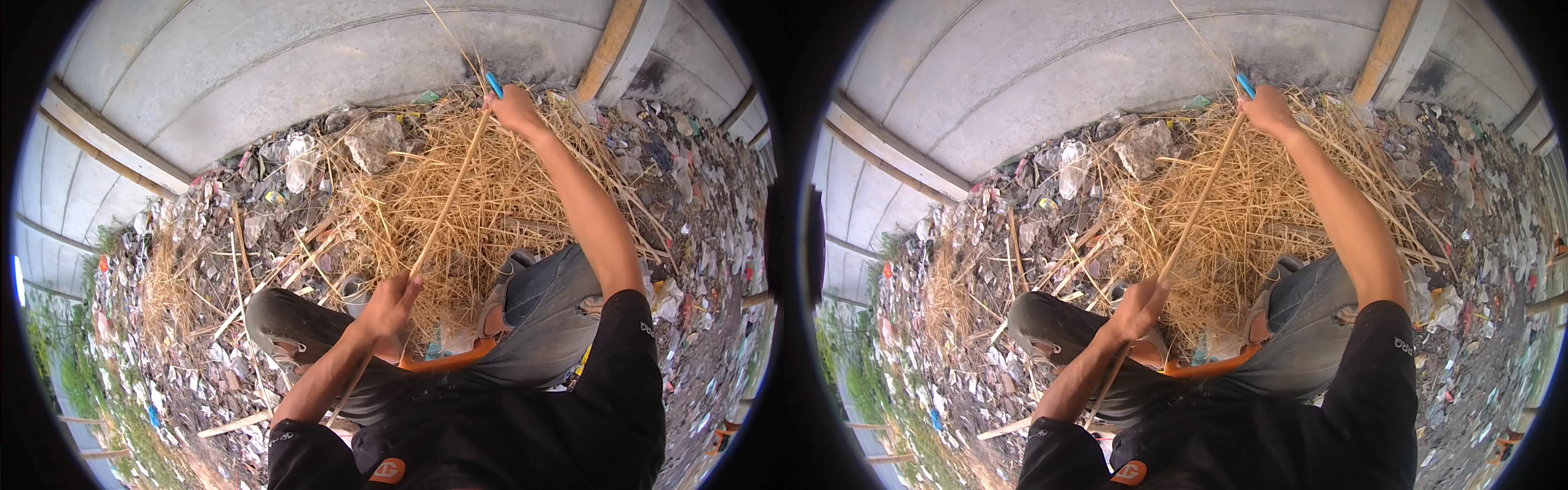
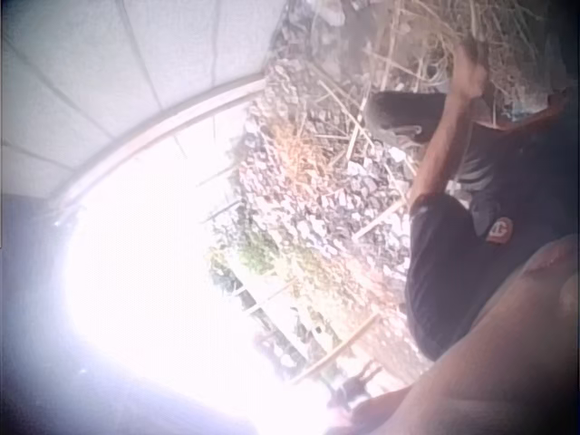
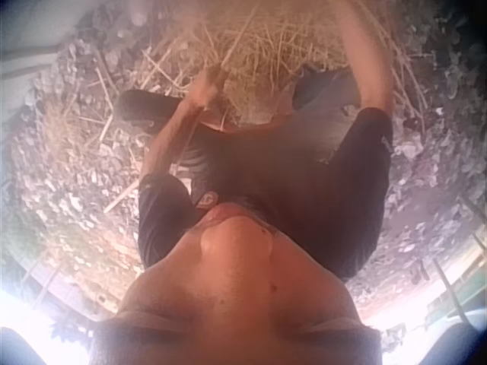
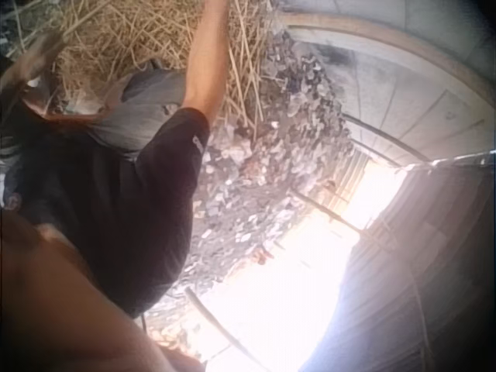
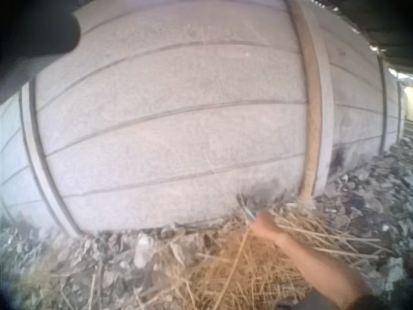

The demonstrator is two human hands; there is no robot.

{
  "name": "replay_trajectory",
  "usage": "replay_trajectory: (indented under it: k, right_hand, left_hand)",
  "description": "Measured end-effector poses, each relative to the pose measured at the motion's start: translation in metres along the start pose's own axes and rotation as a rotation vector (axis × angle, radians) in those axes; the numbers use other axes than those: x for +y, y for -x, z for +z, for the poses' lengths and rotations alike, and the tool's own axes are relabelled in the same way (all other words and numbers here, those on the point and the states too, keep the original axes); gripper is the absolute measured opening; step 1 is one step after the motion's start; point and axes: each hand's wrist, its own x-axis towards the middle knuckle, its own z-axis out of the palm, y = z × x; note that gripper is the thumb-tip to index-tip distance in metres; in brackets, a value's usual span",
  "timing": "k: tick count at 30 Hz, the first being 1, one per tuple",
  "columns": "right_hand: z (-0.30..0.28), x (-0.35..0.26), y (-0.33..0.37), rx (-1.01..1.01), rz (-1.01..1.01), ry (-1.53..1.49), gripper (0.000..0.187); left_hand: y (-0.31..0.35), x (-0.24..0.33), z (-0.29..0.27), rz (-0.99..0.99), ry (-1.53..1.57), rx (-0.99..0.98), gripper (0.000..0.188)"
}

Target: The person sits on the ground and uses a large knife to split a long bamboo pole into thin strips. They hold the pole with one hand and strike it with the knife to separate the fibers. Later, they use a small utility knife to further refine the strips.

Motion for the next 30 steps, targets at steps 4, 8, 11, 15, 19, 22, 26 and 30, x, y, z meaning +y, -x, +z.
replay_trajectory:
  k: [4, 8, 11, 15, 19, 22, 26, 30]
  right_hand:
    - [-0.02, 0.03, -0.015, 0.09, 0.267, -0.599, 0.034]
    - [-0.026, 0.024, -0.015, 0.114, 0.224, -0.375, 0.041]
    - [-0.03, 0.014, 0.001, 0.308, 0.016, 0.334, 0.045]
    - [-0.019, -0.002, 0.025, 0.081, -0.014, 0.263, 0.046]
    - [0.017, -0.047, 0.073, -0.16, -0.152, 0.273, 0.036]
    - [0.052, -0.078, 0.122, -0.377, -0.3, 0.271, 0.027]
    - [0.1, -0.083, 0.167, -0.545, -0.356, 0.184, 0.024]
    - [0.111, -0.087, 0.177, -0.63, -0.417, 0.24, 0.018]
  left_hand:
    - [0.001, 0.013, -0.003, 0.056, -0.018, -0.021, 0.052]
    - [0.003, 0.012, -0.005, 0.025, 0.073, -0.002, 0.052]
    - [-0.004, -0.004, -0.009, 0.013, 0.202, 0.08, 0.051]
    - [-0.006, -0.002, -0.022, -0.044, 0.271, 0.188, 0.046]
    - [-0.005, -0.006, -0.03, 0.016, 0.054, 0.316, 0.047]
    - [-0.004, -0.005, -0.031, 0.002, -0.041, 0.359, 0.047]
    - [-0.009, 0.002, -0.026, 0.045, -0.096, 0.399, 0.038]
    - [-0.011, 0.0, -0.023, 0.02, -0.125, 0.406, 0.035]
